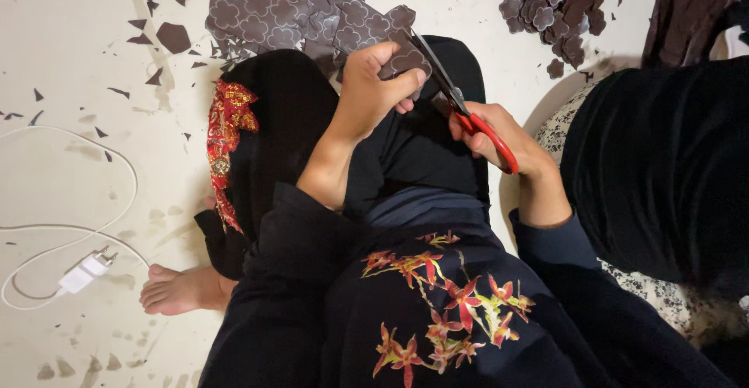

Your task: The person sits on the floor and uses red-handled scissors to cut small, flower-shaped pieces from a brown patterned fabric sheet. They hold the fabric with one hand and cut along the outlines with the other, accumulating cut pieces and scraps on the floor.

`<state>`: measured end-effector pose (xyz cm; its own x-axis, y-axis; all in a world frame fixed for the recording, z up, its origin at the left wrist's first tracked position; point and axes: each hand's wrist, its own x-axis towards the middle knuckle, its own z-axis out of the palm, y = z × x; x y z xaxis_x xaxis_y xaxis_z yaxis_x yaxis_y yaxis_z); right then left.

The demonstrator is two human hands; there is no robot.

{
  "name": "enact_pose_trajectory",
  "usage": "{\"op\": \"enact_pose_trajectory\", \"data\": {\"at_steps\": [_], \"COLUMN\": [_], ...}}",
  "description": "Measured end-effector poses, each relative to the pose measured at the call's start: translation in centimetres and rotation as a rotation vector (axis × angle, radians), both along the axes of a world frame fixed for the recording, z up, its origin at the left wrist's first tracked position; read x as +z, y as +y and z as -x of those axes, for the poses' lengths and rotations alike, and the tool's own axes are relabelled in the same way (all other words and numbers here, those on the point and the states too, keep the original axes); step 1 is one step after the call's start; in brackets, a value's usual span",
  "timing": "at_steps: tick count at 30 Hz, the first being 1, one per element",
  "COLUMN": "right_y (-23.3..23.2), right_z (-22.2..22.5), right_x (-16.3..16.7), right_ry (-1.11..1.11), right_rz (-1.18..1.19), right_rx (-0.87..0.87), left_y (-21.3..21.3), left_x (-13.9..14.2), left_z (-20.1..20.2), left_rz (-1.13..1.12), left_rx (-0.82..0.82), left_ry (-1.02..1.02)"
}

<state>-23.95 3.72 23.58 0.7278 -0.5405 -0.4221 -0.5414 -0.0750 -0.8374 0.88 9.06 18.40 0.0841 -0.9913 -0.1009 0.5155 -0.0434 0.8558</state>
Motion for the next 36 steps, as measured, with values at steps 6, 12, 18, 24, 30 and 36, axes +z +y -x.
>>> {"op": "enact_pose_trajectory", "data": {"at_steps": [6, 12, 18, 24, 30, 36], "right_y": [0.4, -0.4, -0.1, 0.8, 1.3, 1.0], "right_z": [0.4, -1.1, -2.7, -3.1, -4.3, -3.0], "right_x": [-1.6, -2.2, -2.9, -3.4, -4.4, -2.5], "right_ry": [-0.097, -0.07, -0.085, -0.233, -0.217, -0.159], "right_rz": [0.02, 0.107, 0.081, 0.045, 0.042, 0.141], "right_rx": [-0.182, -0.466, -0.504, -0.583, -0.568, -0.277], "left_y": [0.0, 0.3, 0.4, -0.4, -0.5, -0.7], "left_x": [-0.1, -0.7, -1.4, -2.6, -3.4, -2.9], "left_z": [0.1, 0.9, 1.1, 1.9, 2.8, 1.5], "left_rz": [0.004, 0.284, 0.205, 0.149, 0.041, -0.103], "left_rx": [0.001, -0.062, -0.154, -0.054, -0.039, 0.119], "left_ry": [-0.02, -0.453, -0.523, -0.108, 0.157, 0.275]}}
